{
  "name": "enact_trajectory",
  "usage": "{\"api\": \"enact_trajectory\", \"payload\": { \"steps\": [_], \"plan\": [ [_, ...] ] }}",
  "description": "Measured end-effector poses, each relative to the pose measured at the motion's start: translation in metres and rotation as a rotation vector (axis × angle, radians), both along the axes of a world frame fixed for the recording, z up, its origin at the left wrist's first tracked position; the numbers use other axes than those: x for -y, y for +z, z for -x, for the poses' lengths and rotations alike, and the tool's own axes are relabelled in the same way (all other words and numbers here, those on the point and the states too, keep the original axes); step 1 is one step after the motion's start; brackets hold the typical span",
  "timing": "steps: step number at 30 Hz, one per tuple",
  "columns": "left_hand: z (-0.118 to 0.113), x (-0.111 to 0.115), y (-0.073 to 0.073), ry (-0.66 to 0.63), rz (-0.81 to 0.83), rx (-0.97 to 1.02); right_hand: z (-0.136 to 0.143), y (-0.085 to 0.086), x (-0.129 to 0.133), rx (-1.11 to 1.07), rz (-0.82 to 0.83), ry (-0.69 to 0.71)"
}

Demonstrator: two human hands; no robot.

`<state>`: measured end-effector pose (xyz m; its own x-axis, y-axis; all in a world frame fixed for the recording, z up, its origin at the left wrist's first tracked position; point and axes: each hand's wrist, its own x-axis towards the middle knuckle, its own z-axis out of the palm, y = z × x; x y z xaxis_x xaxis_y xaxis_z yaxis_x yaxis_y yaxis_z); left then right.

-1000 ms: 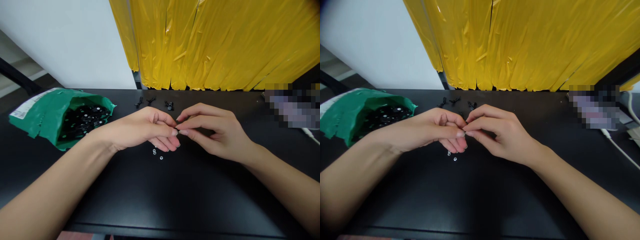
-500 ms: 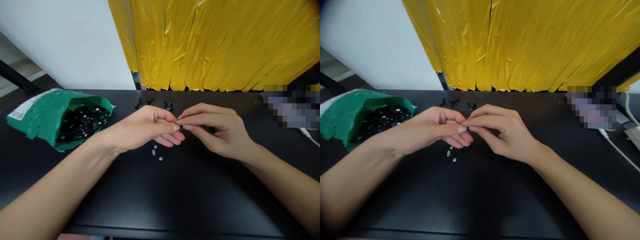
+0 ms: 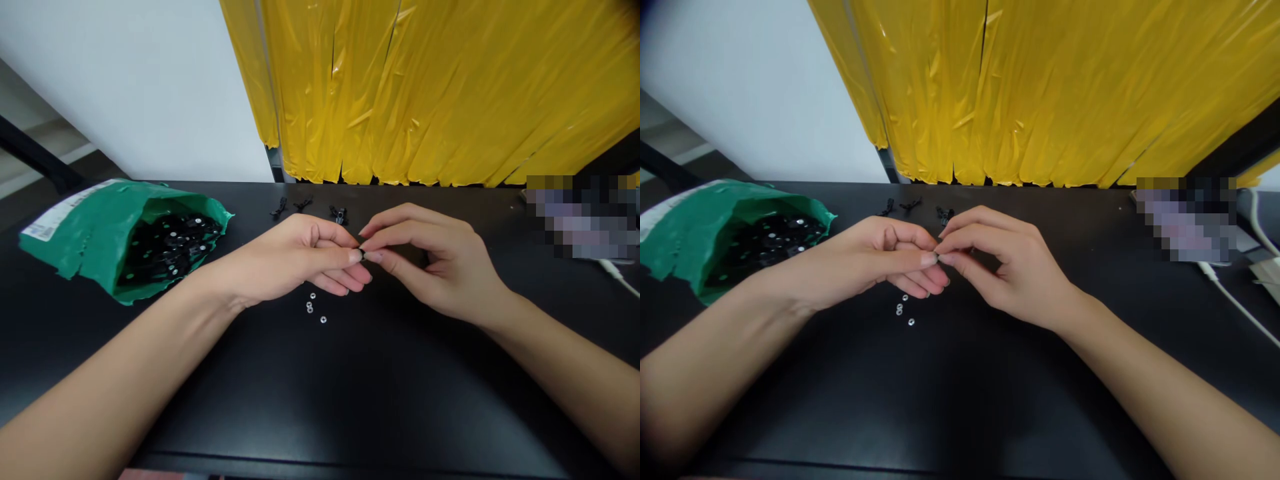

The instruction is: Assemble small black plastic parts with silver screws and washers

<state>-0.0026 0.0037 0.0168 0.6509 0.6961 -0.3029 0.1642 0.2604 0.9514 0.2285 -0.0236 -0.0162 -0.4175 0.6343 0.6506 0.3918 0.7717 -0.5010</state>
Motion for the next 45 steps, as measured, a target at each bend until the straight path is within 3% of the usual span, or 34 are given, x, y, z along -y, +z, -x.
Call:
{"api": "enact_trajectory", "payload": {
  "steps": [6, 11, 15, 20, 25, 28, 31, 37, 41, 45],
  "plan": [
    [-0.003, 0.000, 0.001, 0.011, 0.015, -0.011, 0.001, -0.002, -0.001, -0.008, -0.003, 0.058],
    [-0.002, 0.000, -0.003, 0.014, 0.031, -0.004, 0.001, -0.003, -0.002, -0.047, -0.004, 0.014],
    [-0.002, 0.000, -0.004, 0.011, 0.030, 0.002, 0.001, -0.004, -0.002, -0.022, 0.032, 0.079],
    [-0.002, 0.000, -0.003, 0.037, 0.040, 0.000, 0.002, -0.004, -0.001, -0.061, 0.025, -0.021],
    [-0.002, -0.001, -0.004, 0.042, -0.011, -0.011, 0.000, -0.005, -0.002, -0.011, 0.037, 0.065],
    [-0.004, 0.001, -0.004, 0.048, -0.040, -0.035, 0.002, -0.006, -0.002, -0.032, 0.052, 0.018],
    [-0.006, 0.003, -0.004, 0.048, -0.020, -0.013, 0.005, -0.006, -0.001, -0.127, 0.123, -0.010],
    [0.000, -0.001, -0.008, 0.014, 0.232, 0.213, 0.003, -0.007, -0.001, -0.356, 0.505, 0.193],
    [0.003, -0.004, -0.012, -0.023, 0.361, 0.324, 0.004, -0.010, -0.004, -0.408, 0.572, 0.297],
    [0.001, -0.001, -0.013, -0.058, 0.423, 0.389, 0.006, -0.011, -0.004, -0.464, 0.602, 0.305]
  ]
}}
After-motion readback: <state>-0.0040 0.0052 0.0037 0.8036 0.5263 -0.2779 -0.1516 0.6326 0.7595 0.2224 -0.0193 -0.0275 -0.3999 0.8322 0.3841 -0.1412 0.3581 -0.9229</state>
